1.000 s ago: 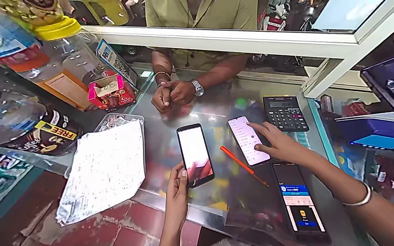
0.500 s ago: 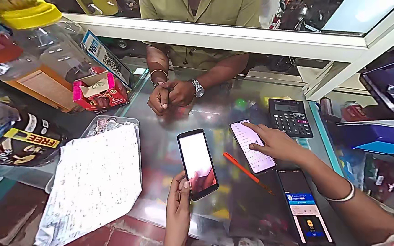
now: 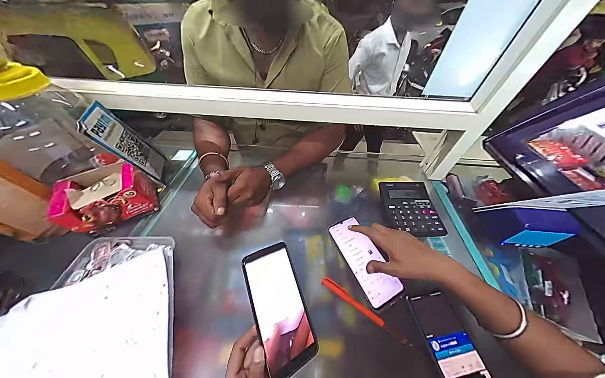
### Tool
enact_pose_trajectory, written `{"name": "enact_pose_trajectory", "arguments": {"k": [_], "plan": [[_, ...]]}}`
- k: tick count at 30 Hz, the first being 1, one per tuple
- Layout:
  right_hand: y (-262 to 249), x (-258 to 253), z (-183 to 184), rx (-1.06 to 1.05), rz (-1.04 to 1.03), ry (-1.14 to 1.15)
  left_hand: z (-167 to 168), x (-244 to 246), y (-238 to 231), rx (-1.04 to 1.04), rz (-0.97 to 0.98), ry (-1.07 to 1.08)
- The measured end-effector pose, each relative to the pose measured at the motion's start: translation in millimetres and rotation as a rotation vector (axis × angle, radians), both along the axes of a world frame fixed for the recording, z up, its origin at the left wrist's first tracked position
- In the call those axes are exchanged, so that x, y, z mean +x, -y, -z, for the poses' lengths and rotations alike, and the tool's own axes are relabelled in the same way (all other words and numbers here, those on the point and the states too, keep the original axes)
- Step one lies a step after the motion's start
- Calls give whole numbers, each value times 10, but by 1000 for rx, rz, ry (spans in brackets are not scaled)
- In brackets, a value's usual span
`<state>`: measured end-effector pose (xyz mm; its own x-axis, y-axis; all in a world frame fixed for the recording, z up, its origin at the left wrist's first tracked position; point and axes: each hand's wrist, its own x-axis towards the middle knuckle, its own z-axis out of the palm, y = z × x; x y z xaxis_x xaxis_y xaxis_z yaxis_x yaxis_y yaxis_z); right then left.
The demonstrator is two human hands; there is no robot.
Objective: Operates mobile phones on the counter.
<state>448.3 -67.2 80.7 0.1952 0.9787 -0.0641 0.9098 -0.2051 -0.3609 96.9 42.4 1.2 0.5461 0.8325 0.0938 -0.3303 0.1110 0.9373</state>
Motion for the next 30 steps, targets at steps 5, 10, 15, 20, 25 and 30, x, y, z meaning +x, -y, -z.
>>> {"name": "enact_pose_trajectory", "arguments": {"k": [5, 10, 15, 20, 25, 30], "plan": [[10, 19, -11, 1, 0, -11, 20, 12, 23, 38, -19, -4], [-5, 19, 10, -13, 3, -28, 12, -2, 81, 55, -83, -42], [4, 29, -12, -1, -3, -16, 5, 12, 81, 48, -77, -41], [11, 62, 11, 21, -20, -45, 12, 5, 81, 57, -81, -39], [52, 162, 1, 46, -97, -174, 20, 8, 85, 58, -80, -27], [49, 151, 4, 48, -103, -152, 19, 13, 80, 73, -70, -12]]}}
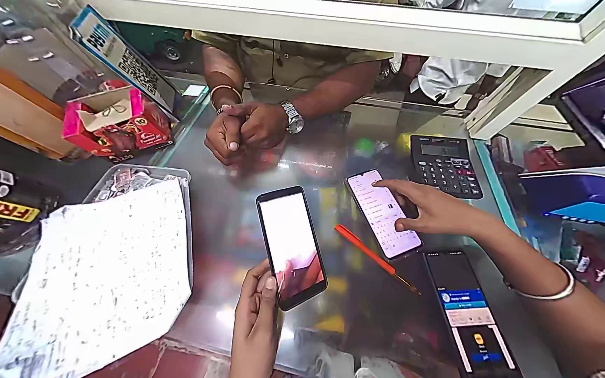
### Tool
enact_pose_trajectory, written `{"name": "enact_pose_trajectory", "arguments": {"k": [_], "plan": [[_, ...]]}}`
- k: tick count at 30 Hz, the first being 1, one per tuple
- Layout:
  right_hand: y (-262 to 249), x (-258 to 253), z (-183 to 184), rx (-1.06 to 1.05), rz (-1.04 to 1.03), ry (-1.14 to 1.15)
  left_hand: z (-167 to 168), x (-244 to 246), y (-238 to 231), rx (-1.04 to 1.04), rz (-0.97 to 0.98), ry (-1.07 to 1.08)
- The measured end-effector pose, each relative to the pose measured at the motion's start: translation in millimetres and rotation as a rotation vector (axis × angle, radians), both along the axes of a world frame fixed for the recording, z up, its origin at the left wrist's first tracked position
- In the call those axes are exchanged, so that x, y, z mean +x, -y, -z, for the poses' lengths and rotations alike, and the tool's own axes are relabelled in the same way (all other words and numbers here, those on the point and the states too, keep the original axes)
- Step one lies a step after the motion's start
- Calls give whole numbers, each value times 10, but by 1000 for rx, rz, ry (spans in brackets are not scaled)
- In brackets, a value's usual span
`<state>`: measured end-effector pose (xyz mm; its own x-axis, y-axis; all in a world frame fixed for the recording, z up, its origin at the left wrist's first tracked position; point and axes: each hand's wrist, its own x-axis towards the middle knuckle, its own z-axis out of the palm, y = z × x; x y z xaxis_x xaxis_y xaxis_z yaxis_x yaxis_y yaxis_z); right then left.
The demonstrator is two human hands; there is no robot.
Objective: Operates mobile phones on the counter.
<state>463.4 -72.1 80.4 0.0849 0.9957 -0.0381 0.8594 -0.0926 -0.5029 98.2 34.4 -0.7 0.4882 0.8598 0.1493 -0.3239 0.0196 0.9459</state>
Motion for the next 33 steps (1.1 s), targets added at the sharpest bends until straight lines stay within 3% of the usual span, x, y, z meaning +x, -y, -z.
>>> {"name": "enact_pose_trajectory", "arguments": {"k": [33], "plan": [[16, 36, -12, 22, -46, -17, -48, 11, 3, -31, 20, 2]]}}
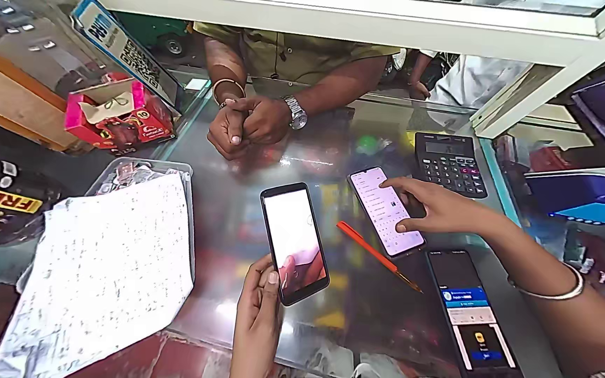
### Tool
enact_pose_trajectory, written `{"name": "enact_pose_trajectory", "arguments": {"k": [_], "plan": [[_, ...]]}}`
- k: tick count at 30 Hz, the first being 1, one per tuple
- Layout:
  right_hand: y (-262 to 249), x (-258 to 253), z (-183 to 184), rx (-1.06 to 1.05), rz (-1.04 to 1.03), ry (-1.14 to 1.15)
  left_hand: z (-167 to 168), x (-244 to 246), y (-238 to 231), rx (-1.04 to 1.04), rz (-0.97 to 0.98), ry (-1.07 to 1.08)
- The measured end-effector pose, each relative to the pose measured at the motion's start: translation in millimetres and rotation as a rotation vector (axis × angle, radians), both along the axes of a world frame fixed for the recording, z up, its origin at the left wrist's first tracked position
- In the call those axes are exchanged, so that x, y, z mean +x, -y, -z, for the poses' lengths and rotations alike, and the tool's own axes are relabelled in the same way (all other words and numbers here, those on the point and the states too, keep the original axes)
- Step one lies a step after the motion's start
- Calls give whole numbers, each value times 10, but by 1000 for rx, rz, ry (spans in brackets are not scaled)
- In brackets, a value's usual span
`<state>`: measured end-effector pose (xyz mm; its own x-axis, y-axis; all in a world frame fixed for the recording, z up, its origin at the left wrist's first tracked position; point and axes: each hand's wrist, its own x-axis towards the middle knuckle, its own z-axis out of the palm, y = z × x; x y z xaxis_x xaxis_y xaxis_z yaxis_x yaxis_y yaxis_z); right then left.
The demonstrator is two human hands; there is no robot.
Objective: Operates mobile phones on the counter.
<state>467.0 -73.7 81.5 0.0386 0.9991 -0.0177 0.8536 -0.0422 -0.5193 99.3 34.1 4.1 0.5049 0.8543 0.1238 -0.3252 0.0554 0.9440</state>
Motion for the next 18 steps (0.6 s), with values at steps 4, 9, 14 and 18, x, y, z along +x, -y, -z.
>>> {"name": "enact_pose_trajectory", "arguments": {"k": [4, 9, 14, 18], "plan": [[3, 4, 9, 2, 2, 2, -5, 1, -6, 3, 1, 1], [18, 28, 15, 20, -25, -7, 6, -3, -7, 11, -5, -6], [19, 45, 26, 34, -21, -23, 38, -13, -13, 27, 6, 4], [23, -293, -63, 203, -9, 201, 23, -24, -18, 22, 30, 15]]}}
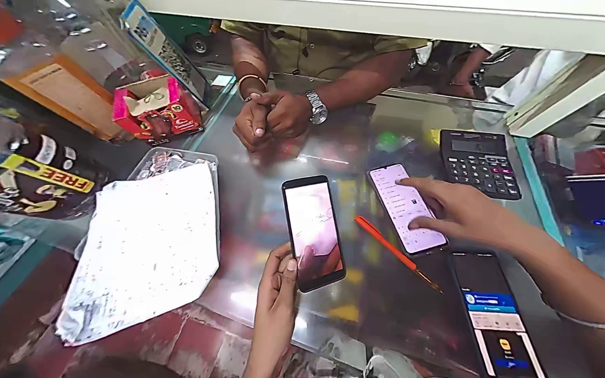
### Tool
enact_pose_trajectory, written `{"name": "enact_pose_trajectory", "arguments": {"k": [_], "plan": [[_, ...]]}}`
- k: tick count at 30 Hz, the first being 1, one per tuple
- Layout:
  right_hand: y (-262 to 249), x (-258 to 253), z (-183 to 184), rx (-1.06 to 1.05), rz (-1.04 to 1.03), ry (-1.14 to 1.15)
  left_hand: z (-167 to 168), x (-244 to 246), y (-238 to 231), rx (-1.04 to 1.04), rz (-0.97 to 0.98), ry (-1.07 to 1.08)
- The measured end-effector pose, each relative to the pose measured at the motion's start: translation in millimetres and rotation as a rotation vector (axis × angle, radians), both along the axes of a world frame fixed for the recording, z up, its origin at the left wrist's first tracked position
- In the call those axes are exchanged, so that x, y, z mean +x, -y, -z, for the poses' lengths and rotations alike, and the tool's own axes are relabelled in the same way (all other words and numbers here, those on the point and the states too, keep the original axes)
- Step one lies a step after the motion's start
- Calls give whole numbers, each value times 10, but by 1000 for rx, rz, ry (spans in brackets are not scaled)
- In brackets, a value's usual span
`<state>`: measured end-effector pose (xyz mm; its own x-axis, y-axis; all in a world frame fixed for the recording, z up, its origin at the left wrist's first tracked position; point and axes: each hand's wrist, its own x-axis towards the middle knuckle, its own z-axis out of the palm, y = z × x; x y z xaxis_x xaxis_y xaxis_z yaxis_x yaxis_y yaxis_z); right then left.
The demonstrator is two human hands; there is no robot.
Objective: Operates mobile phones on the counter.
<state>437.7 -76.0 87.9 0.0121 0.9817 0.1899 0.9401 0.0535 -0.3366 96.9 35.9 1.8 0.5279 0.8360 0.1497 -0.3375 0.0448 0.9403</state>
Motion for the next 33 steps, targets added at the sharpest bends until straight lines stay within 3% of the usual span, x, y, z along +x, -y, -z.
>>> {"name": "enact_pose_trajectory", "arguments": {"k": [6, 13, 23, 29, 33], "plan": [[57, -901, 140, 147, -298, 220, -19, -9, 17, 9, 41, -15], [76, -1103, 228, 120, -348, 339, -6, -23, 30, 127, 82, -64], [58, -995, 201, 209, -361, 308, 6, -23, 22, 124, 70, -61], [124, -280, -269, 485, -72, 224, 25, -16, 12, 73, 76, -40], [78, 168, -121, 481, 59, -39, 28, -20, 15, 56, 76, -43]]}}
